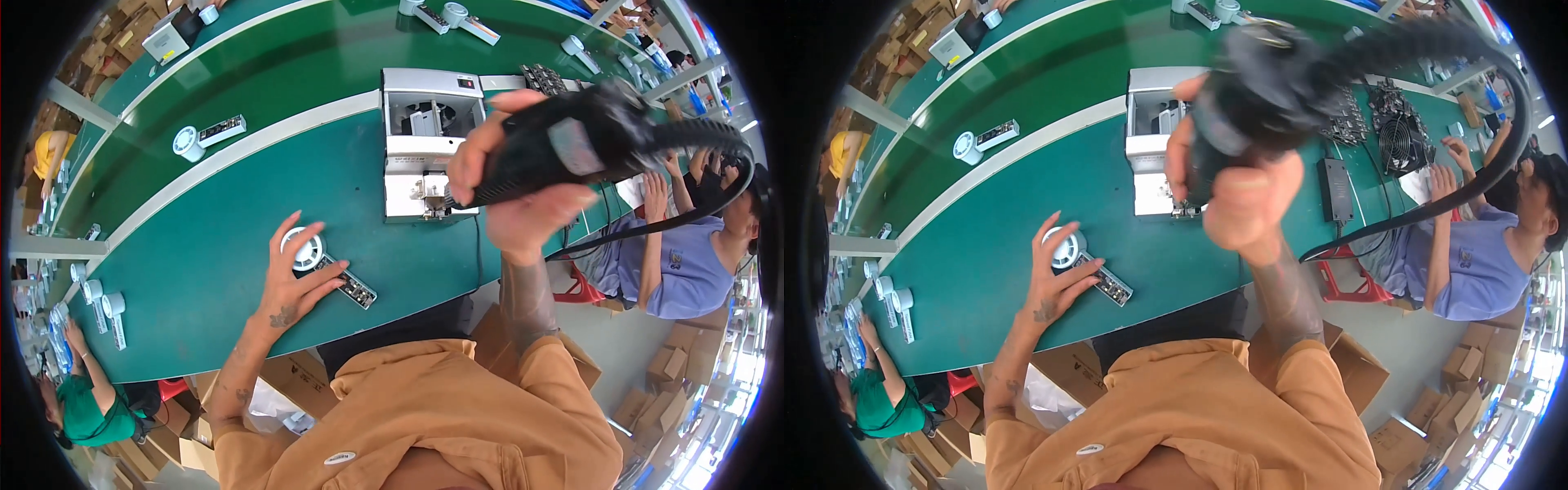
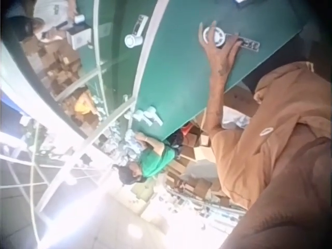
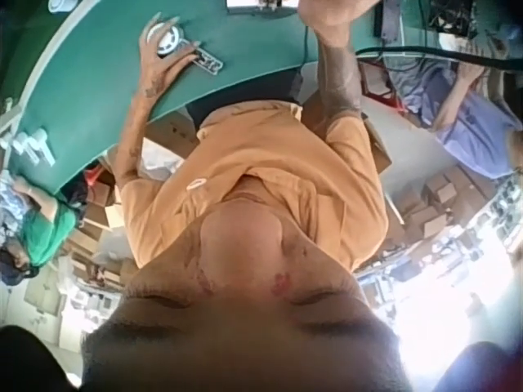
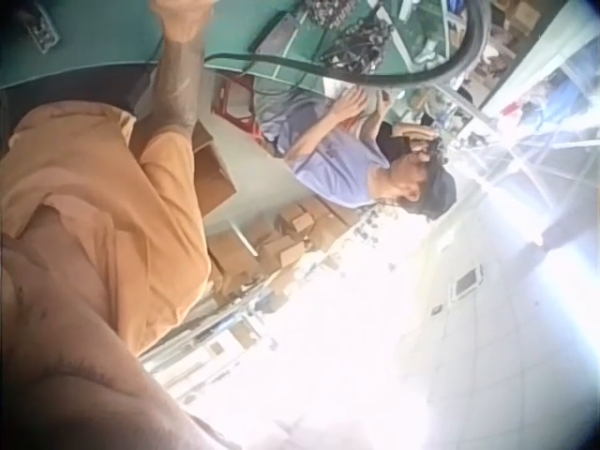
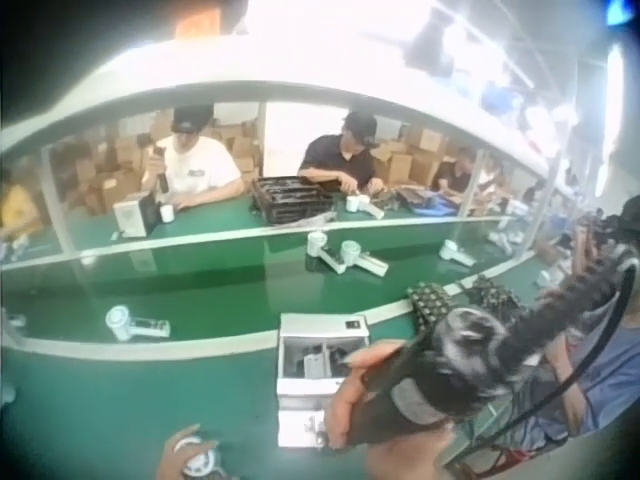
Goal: The person assembles electronic components and a PCB into a plastic housing using an electric screwdriver to secure them with screws.
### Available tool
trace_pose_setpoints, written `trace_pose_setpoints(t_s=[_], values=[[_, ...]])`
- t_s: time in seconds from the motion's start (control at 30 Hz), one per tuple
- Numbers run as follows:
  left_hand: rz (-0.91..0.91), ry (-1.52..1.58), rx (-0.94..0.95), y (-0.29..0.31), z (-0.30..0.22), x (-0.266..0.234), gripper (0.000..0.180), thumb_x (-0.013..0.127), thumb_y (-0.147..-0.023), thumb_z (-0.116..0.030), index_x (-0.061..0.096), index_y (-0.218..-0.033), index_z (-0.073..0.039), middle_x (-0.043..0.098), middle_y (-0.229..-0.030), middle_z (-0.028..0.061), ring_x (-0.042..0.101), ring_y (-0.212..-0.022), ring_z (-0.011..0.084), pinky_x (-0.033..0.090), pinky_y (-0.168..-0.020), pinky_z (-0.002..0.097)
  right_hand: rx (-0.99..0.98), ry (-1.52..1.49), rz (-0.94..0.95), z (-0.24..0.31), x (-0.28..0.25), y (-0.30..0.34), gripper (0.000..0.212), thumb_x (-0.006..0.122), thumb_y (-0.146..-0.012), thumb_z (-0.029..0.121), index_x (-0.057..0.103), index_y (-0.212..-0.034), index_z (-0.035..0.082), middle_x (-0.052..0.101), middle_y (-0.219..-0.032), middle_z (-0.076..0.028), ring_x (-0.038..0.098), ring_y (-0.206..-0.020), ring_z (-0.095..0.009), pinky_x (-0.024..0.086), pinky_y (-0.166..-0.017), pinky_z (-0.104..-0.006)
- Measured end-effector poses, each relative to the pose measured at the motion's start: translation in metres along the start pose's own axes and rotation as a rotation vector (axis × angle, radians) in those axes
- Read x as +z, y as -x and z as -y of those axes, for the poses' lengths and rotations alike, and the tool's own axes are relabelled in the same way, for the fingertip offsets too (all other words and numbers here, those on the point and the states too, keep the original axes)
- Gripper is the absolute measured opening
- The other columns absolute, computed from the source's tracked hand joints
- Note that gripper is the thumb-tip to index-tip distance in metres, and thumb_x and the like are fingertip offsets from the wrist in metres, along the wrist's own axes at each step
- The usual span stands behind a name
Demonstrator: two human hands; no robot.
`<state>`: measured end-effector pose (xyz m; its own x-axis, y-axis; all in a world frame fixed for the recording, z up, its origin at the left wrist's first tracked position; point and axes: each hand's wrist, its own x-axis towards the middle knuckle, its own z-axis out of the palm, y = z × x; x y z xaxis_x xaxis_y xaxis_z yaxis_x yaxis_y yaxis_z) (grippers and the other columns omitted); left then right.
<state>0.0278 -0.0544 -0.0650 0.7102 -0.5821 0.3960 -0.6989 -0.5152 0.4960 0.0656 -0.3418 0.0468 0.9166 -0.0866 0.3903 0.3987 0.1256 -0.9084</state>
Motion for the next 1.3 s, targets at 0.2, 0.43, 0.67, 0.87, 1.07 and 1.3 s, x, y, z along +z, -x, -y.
trace_pose_setpoints(t_s=[0.2,0.43,0.67,0.87,1.07,1.3], values=[[0.141,-0.192,0.227,-0.013,0.009,-0.013,0.042,0.084,-0.067,-0.032,0.074,-0.107,-0.024,0.057,-0.129,0.0035,0.052,-0.120,0.0360,0.051,-0.090,0.0473,0.057,0.091,-0.009,-0.008,0.013,0.013,0.105,0.045,-0.067,0.095,0.044,-0.119,0.004,0.051,-0.063,-0.009,0.050,-0.048,-0.018,0.041,-0.044,-0.0293],[-0.061,-0.305,0.231,-0.018,-0.012,0.028,0.041,0.080,-0.073,-0.035,0.071,-0.111,-0.023,0.057,-0.111,0.0080,0.053,-0.106,0.0300,0.049,-0.078,0.0448,-0.077,-0.278,-0.038,-0.010,-0.002,0.045,0.099,0.036,-0.079,0.089,0.041,-0.130,0.004,0.047,-0.062,-0.009,0.046,-0.044,-0.019,0.040,-0.039,-0.0327],[-0.123,-0.457,0.122,-0.025,-0.041,0.057,0.044,0.081,-0.073,-0.032,0.070,-0.114,-0.019,0.054,-0.113,0.0123,0.053,-0.106,0.0332,0.048,-0.077,0.0452,-0.139,-0.321,-0.028,-0.018,-0.004,0.049,0.097,0.034,-0.083,0.086,0.039,-0.132,0.004,0.049,-0.067,-0.009,0.046,-0.045,-0.018,0.040,-0.041,-0.0325],[-0.113,-0.465,0.116,-0.026,-0.041,0.058,0.044,0.080,-0.074,-0.031,0.070,-0.115,-0.019,0.054,-0.114,0.0130,0.053,-0.107,0.0333,0.048,-0.077,0.0450,-0.050,-0.291,-0.036,-0.028,-0.005,0.053,0.098,0.035,-0.081,0.088,0.039,-0.133,0.005,0.049,-0.067,-0.009,0.047,-0.046,-0.018,0.042,-0.043,-0.0326],[-0.118,-0.462,0.109,-0.026,-0.042,0.059,0.043,0.080,-0.074,-0.031,0.070,-0.114,-0.020,0.054,-0.114,0.0127,0.053,-0.107,0.0331,0.048,-0.078,0.0453,-0.067,-0.279,-0.035,-0.040,-0.007,0.059,0.095,0.037,-0.081,0.087,0.040,-0.130,0.006,0.050,-0.067,-0.009,0.048,-0.046,-0.018,0.043,-0.044,-0.0327],[-0.119,-0.445,0.095,-0.025,-0.041,0.060,0.042,0.080,-0.073,-0.031,0.071,-0.114,-0.021,0.053,-0.115,0.0118,0.052,-0.110,0.0328,0.048,-0.080,0.0455,-0.073,-0.237,-0.008,-0.044,-0.003,0.059,0.095,0.040,-0.075,0.090,0.043,-0.122,0.007,0.049,-0.066,-0.008,0.048,-0.045,-0.018,0.042,-0.041,-0.0314]])
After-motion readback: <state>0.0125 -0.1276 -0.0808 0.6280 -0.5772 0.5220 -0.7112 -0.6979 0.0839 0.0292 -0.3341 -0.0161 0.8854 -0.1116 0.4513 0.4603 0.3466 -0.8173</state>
